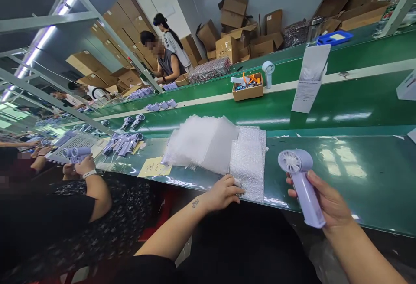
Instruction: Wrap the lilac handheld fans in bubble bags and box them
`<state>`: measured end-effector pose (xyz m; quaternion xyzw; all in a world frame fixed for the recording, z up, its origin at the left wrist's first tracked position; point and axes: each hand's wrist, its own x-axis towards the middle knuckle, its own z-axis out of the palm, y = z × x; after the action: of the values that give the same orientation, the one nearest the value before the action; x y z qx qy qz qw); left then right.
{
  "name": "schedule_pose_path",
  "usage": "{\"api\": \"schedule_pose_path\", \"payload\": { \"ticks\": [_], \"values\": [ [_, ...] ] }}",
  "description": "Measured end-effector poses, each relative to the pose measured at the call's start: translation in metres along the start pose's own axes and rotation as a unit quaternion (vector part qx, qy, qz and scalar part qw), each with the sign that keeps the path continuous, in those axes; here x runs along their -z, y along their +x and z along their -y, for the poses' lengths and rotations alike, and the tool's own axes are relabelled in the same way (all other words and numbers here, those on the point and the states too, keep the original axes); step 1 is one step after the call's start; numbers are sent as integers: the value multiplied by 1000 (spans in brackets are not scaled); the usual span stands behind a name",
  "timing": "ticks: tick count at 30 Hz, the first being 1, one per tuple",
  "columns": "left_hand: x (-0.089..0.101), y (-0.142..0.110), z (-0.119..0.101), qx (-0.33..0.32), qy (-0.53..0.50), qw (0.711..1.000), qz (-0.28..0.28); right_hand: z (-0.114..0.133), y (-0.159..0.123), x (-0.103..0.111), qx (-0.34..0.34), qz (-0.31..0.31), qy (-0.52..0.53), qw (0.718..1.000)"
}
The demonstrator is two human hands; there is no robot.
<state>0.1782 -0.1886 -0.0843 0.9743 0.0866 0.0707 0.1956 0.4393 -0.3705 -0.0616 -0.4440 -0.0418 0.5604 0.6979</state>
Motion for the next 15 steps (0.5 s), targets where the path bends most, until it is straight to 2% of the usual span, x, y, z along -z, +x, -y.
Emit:
{"api": "schedule_pose_path", "payload": {
  "ticks": [3,5,8,10,13,15],
  "values": [
    [-2,10,0,24,-29,998,-53,-22,-16,10,-74,1,53,996],
    [0,20,-8,48,-41,993,-99,-35,-27,10,-116,51,50,991],
    [2,36,-28,77,-49,982,-165,-46,-38,-3,-126,145,26,981],
    [3,47,-41,81,-73,977,-186,-46,-39,-19,-118,181,5,976],
    [5,61,-53,126,-178,956,-198,-42,-29,-40,-103,175,-17,979],
    [7,68,-55,197,-280,914,-219,-39,-20,-46,-90,138,-47,985]
  ]
}}
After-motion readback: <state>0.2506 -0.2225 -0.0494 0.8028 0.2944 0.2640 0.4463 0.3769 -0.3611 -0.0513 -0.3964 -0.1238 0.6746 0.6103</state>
